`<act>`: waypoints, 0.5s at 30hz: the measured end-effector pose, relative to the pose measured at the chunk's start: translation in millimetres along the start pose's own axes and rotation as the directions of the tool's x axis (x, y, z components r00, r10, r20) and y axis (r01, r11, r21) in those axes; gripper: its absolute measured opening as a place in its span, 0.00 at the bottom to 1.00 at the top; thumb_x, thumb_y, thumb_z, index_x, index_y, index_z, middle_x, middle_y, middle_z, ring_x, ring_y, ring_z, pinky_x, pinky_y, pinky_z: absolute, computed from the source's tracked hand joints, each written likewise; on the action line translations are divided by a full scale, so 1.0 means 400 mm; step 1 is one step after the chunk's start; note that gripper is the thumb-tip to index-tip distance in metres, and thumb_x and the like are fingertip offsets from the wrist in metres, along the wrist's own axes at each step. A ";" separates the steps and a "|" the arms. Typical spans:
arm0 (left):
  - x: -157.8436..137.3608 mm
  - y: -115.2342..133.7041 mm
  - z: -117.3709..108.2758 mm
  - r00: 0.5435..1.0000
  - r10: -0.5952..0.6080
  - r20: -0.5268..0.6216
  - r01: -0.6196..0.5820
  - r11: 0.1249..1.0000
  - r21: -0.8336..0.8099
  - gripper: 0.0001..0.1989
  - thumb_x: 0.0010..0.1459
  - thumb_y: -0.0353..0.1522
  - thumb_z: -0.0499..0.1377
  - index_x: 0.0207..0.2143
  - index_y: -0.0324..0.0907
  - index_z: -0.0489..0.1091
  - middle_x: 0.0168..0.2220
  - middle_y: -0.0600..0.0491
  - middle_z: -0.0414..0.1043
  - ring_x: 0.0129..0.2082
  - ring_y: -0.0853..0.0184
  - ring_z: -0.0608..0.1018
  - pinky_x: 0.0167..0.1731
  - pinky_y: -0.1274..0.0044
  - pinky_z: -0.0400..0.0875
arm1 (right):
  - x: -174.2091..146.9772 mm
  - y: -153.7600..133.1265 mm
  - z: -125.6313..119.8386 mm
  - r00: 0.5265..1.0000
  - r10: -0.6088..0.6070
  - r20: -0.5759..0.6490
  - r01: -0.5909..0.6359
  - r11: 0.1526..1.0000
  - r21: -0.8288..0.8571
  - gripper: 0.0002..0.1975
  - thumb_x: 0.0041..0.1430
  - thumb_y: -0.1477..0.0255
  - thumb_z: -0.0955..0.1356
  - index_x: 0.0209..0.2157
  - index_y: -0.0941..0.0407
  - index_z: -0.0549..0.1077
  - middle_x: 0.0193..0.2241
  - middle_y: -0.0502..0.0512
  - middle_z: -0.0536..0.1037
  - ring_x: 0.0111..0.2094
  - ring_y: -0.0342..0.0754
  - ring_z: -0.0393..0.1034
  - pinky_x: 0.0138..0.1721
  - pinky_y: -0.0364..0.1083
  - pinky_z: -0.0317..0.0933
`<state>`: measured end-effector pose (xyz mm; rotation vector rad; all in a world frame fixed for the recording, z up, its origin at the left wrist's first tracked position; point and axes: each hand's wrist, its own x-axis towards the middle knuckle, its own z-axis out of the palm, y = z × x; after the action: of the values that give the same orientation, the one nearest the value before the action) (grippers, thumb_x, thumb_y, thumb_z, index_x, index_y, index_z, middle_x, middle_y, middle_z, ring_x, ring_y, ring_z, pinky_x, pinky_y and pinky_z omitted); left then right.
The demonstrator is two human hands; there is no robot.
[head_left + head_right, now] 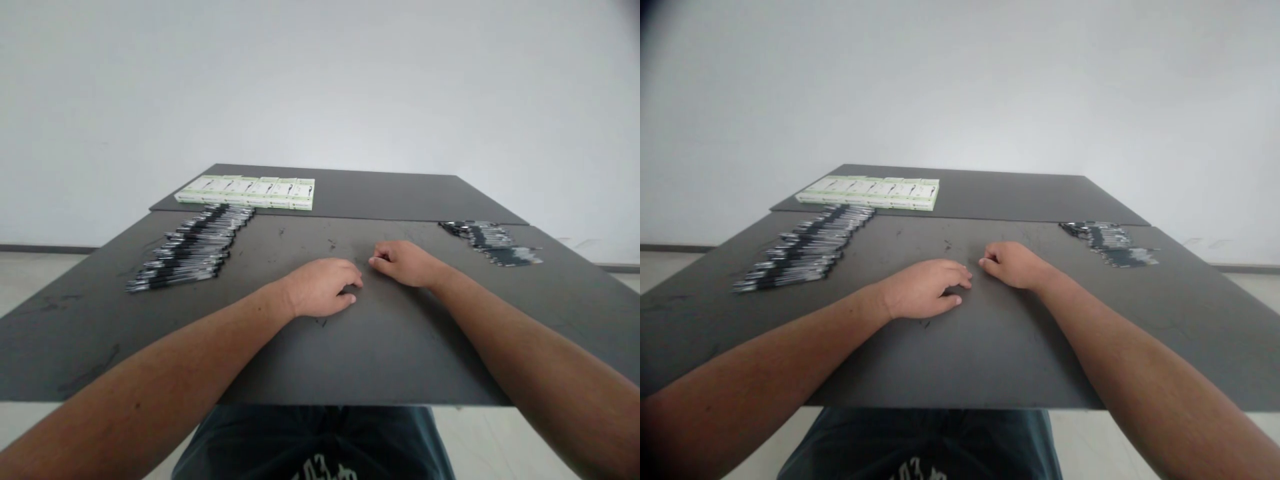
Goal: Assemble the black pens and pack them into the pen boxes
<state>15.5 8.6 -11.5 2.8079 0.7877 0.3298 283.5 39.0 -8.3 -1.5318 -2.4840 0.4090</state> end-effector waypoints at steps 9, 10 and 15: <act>0.057 -0.221 -0.085 0.901 -0.378 -0.212 0.416 0.892 0.178 0.23 0.70 0.37 0.63 0.64 0.41 0.79 0.63 0.40 0.82 0.65 0.48 0.81 0.69 0.59 0.73 | 0.006 -0.007 0.010 0.999 0.033 0.009 -0.033 0.998 0.051 0.14 0.74 0.62 0.68 0.32 0.52 0.71 0.29 0.51 0.77 0.32 0.49 0.69 0.36 0.47 0.54; 0.068 -0.259 -0.094 0.876 -0.414 -0.245 0.463 0.865 0.194 0.23 0.70 0.36 0.63 0.64 0.40 0.79 0.64 0.39 0.81 0.66 0.47 0.79 0.71 0.57 0.71 | 0.007 -0.007 0.012 0.999 0.035 0.010 -0.035 0.998 0.052 0.14 0.74 0.62 0.68 0.32 0.52 0.71 0.29 0.51 0.77 0.32 0.48 0.69 0.36 0.47 0.53; 0.120 -0.394 -0.122 0.750 -0.538 -0.386 0.641 0.734 0.223 0.27 0.69 0.39 0.63 0.67 0.40 0.77 0.65 0.37 0.76 0.67 0.44 0.74 0.72 0.54 0.68 | 0.010 -0.012 0.014 0.999 0.030 0.013 -0.030 0.998 0.047 0.14 0.74 0.63 0.69 0.32 0.53 0.73 0.28 0.51 0.77 0.31 0.47 0.67 0.34 0.47 0.52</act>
<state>-34.0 172.3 2.2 2.6077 1.9312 0.5454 276.0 39.8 -11.8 -1.5545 -2.4448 0.4803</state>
